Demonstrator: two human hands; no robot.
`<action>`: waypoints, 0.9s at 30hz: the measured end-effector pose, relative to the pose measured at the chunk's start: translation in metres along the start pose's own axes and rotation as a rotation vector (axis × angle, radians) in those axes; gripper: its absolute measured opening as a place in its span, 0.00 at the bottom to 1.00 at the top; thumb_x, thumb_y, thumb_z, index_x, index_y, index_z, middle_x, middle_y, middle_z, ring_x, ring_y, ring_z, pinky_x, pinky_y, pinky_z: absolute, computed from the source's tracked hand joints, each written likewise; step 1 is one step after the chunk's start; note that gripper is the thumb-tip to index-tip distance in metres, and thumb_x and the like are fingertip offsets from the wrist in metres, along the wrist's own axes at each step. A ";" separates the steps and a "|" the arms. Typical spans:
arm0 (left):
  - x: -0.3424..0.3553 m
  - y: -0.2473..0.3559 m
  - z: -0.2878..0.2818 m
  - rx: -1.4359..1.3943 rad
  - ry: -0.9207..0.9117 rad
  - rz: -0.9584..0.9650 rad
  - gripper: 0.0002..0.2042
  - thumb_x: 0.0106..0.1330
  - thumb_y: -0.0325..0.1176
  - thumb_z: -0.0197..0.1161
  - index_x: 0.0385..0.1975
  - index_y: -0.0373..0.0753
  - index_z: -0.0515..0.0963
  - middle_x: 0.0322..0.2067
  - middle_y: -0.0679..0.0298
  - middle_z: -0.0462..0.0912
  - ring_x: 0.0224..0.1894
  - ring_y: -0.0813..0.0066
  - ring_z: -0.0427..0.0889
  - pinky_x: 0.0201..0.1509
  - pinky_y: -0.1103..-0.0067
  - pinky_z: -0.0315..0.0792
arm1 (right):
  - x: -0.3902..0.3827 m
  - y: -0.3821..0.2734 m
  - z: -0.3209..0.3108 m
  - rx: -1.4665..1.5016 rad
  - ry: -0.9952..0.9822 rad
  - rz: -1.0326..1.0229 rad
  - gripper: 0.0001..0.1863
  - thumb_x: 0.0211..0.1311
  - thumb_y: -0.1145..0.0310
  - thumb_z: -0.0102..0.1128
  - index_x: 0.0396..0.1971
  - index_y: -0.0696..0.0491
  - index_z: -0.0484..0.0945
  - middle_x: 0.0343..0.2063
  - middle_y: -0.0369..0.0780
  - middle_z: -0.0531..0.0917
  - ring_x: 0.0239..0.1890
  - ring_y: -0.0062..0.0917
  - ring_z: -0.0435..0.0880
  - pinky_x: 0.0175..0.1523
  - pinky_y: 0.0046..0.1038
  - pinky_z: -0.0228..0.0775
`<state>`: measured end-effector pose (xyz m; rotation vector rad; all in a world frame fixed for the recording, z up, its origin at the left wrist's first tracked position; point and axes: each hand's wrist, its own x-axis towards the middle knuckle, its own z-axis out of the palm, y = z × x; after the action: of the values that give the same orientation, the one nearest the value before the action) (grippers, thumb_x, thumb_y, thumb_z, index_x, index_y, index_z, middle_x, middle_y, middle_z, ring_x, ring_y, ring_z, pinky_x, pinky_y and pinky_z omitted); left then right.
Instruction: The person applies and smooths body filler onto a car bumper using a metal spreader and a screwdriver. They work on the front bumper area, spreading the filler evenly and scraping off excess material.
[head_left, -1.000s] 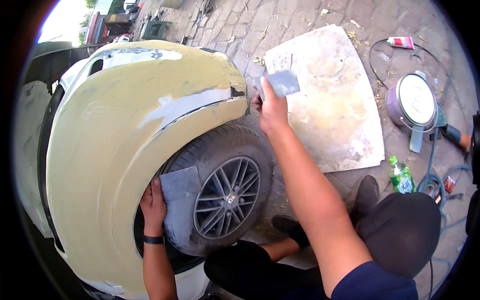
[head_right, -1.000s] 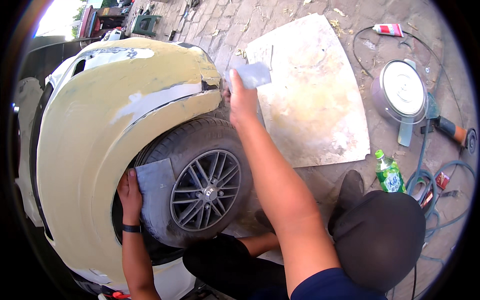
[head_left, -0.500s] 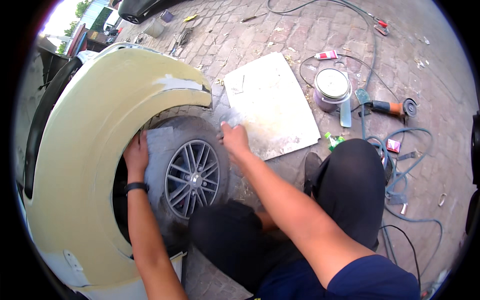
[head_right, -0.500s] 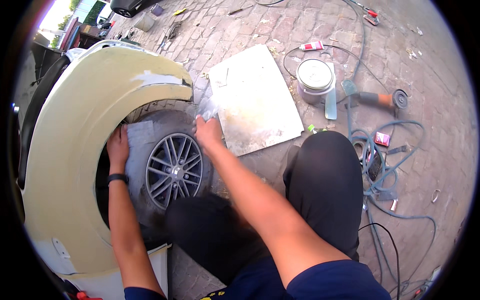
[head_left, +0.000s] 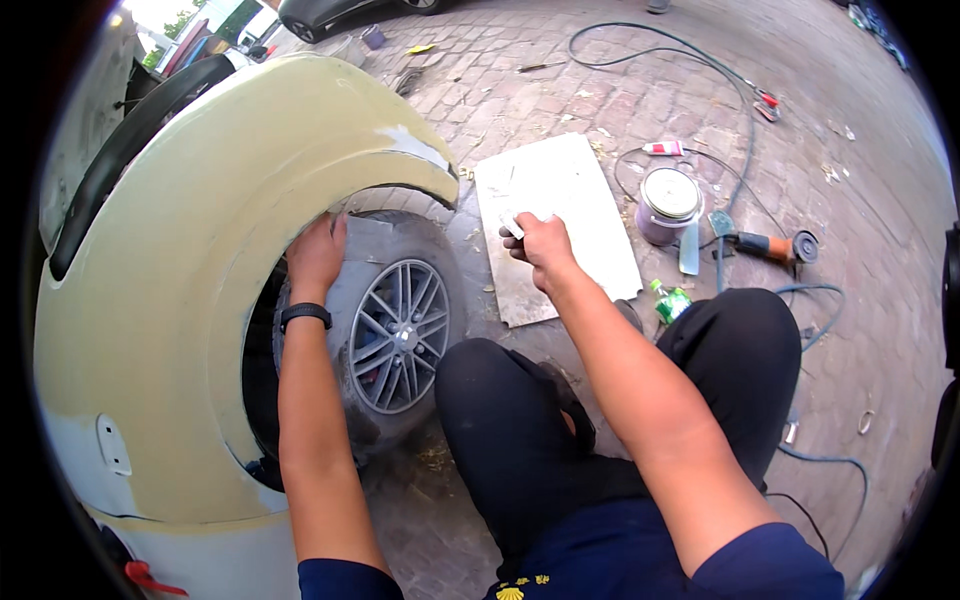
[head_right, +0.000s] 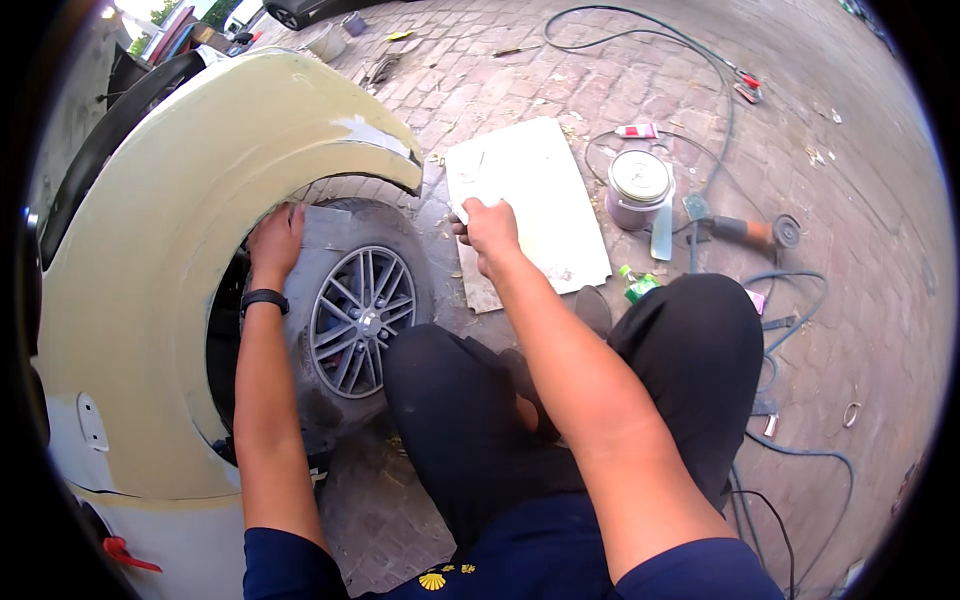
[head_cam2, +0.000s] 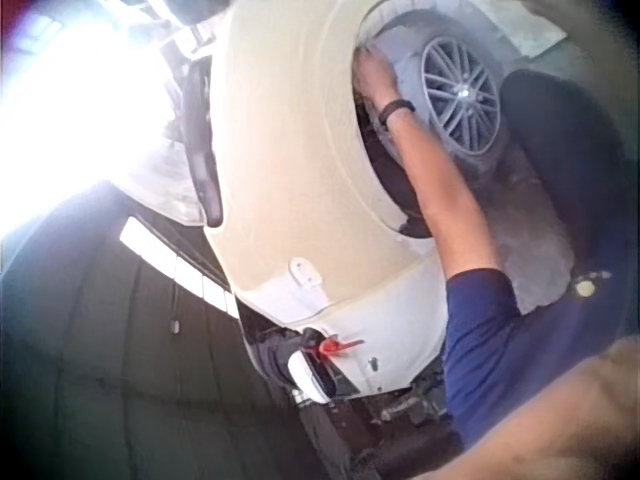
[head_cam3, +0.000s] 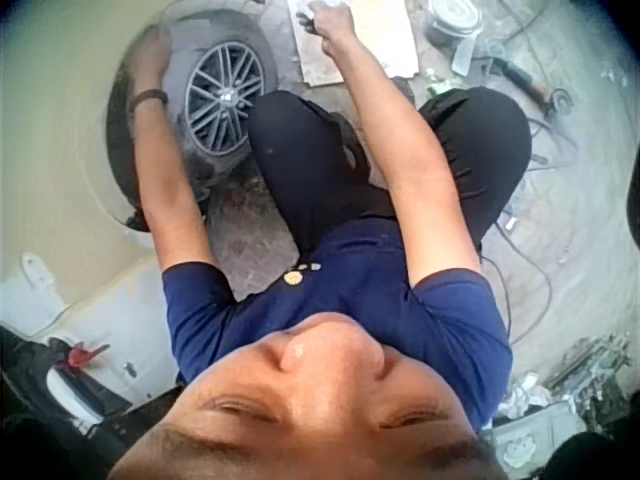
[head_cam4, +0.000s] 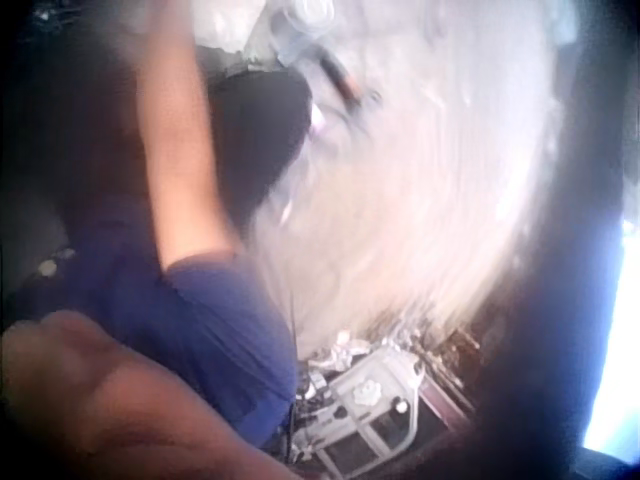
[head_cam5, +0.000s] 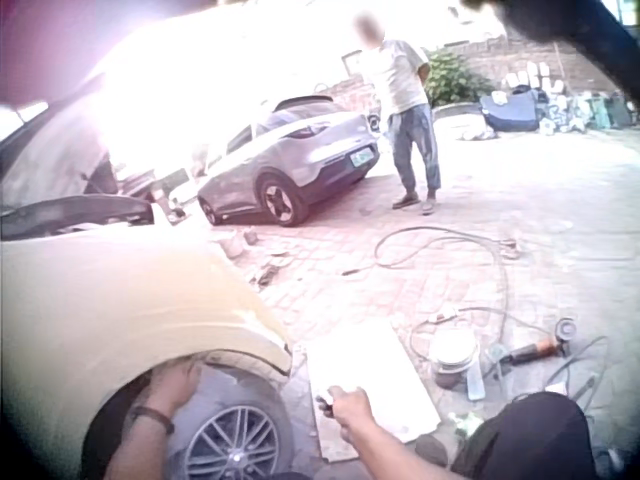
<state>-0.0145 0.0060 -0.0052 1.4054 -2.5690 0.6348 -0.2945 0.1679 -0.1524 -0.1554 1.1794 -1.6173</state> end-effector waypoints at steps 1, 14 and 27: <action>-0.001 0.003 0.002 -0.006 -0.004 -0.001 0.20 0.76 0.49 0.54 0.44 0.35 0.82 0.43 0.45 0.85 0.47 0.41 0.83 0.53 0.54 0.76 | 0.004 -0.003 0.001 -0.005 -0.017 -0.001 0.12 0.67 0.66 0.57 0.37 0.59 0.83 0.29 0.41 0.87 0.24 0.22 0.82 0.28 0.24 0.72; -0.007 -0.021 0.030 -0.560 -0.104 -0.290 0.21 0.79 0.43 0.58 0.60 0.31 0.78 0.58 0.49 0.82 0.63 0.56 0.79 0.69 0.70 0.67 | 0.260 -0.100 0.075 -1.073 -0.143 -0.432 0.22 0.60 0.58 0.62 0.41 0.64 0.85 0.41 0.55 0.88 0.39 0.45 0.89 0.42 0.40 0.81; -0.024 -0.031 -0.004 -0.448 -0.355 -0.644 0.18 0.80 0.32 0.54 0.62 0.26 0.76 0.62 0.53 0.79 0.65 0.63 0.75 0.72 0.68 0.64 | 0.408 -0.098 0.066 -0.524 -0.404 -0.392 0.15 0.70 0.65 0.60 0.41 0.64 0.75 0.31 0.45 0.85 0.28 0.22 0.82 0.33 0.26 0.75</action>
<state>0.0238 0.0116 -0.0002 2.1240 -2.0541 -0.2883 -0.4880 -0.2023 -0.2271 -1.0556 1.2732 -1.4672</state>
